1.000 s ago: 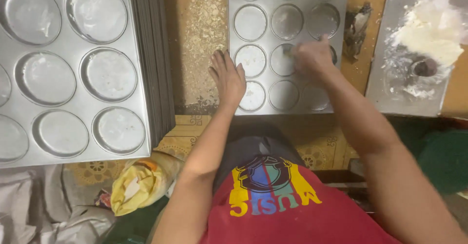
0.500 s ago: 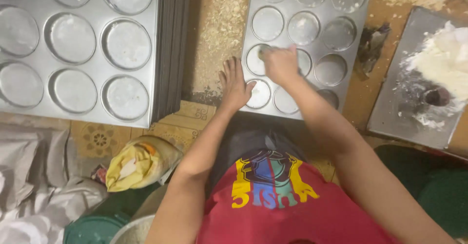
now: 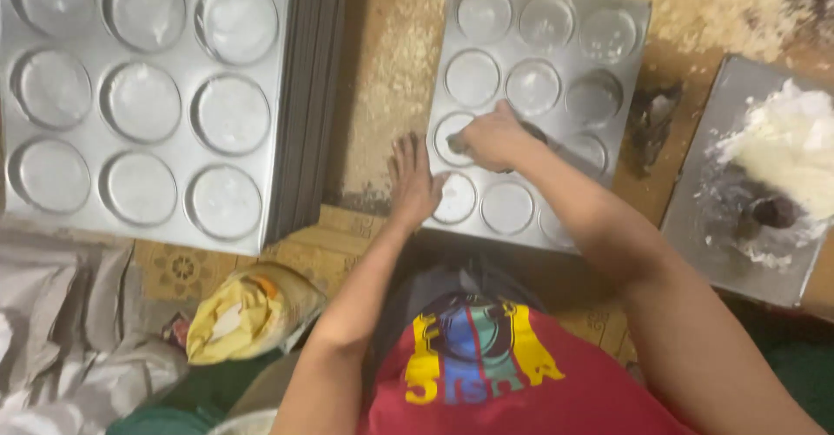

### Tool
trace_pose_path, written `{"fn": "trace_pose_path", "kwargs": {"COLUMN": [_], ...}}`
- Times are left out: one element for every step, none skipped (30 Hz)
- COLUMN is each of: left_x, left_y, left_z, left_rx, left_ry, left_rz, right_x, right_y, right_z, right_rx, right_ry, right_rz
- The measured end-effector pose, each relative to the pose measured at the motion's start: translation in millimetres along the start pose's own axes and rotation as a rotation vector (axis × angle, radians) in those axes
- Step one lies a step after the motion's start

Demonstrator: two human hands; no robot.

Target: Greasing the individual molds of metal baking trays using a cloth in a bakery production area.

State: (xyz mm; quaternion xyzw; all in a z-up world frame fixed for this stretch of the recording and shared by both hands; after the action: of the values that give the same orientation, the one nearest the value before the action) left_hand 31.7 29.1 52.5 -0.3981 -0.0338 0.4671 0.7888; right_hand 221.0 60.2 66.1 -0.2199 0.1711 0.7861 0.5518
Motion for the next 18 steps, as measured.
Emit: {"fn": "trace_pose_path", "kwargs": {"left_x": [0.5,12.8,25.4,35.3,44.3,62.6,80.7,83.1,85.4,76.8,73.6,76.2,77.9,76.0,73.9,73.3,74.2,72.8], "left_y": [-2.3,-6.3,-9.5,-11.7,0.1,9.3,17.0,15.3,12.6,12.7,15.0,13.5,11.1,12.1,12.3,13.5,11.8,11.6], "left_z": [6.3,11.1,15.4,18.7,5.1,-2.5,-9.8,-6.6,-4.1,-5.9,-6.4,-6.8,-7.6,-8.8,-10.2,-9.1,-7.3,-6.5], "left_rx": [-0.029,-0.036,-0.067,-0.097,-0.102,-0.062,-0.023,-0.025,-0.002,0.025,0.028,0.033,0.038,0.038,0.017,0.002,0.008,-0.008], "left_ry": [0.001,0.009,0.004,0.003,0.014,-0.056,-0.127,-0.134,-0.154,-0.153,-0.140,-0.164,-0.189,-0.186,-0.191,-0.197,-0.197,-0.208], "left_rz": [-0.015,-0.011,-0.012,-0.011,-0.004,-0.012,-0.019,-0.027,-0.034,-0.033,-0.033,-0.038,-0.042,-0.048,-0.034,-0.021,-0.027,-0.019], "right_x": [-0.4,9.6,18.9,21.4,31.5,47.1,61.5,54.1,46.6,33.9,42.1,48.3,52.2,38.9,26.5,16.0,2.3,-12.0], "right_y": [-16.4,-34.2,-59.6,-82.3,-72.4,-69.2,-66.4,-62.7,-58.3,-45.0,-50.1,-65.0,-79.8,-60.5,-38.7,-16.8,-30.9,-43.2], "right_z": [10.5,-2.4,-6.3,-14.8,-22.5,-25.9,-28.8,-5.9,14.0,25.4,7.4,-3.1,-14.1,2.1,18.6,36.6,38.4,35.9], "right_rx": [-0.099,-0.096,0.019,0.137,0.141,0.174,0.207,0.199,0.195,0.209,0.219,0.223,0.225,0.225,0.276,0.328,0.331,0.328], "right_ry": [0.103,0.113,-0.221,-0.550,-0.537,-0.425,-0.314,-0.321,-0.246,-0.159,-0.152,-0.308,-0.464,-0.465,-0.459,-0.457,-0.464,-0.401], "right_rz": [0.032,0.034,-0.236,-0.509,-0.510,-0.457,-0.403,-0.407,-0.374,-0.343,-0.349,-0.458,-0.566,-0.572,-0.438,-0.302,-0.307,-0.340]}}
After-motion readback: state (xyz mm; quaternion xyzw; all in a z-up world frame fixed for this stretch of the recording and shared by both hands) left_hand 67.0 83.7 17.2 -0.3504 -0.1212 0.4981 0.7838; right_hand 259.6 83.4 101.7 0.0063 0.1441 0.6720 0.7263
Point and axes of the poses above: each hand's wrist, its own x-axis towards the middle knuckle, its own z-axis out of the back of the hand, y = z × x, the point moved 3 cm from there along x, towards the middle knuckle, and after that the axes turned 1 degree about -z, right-handed, at the moved point
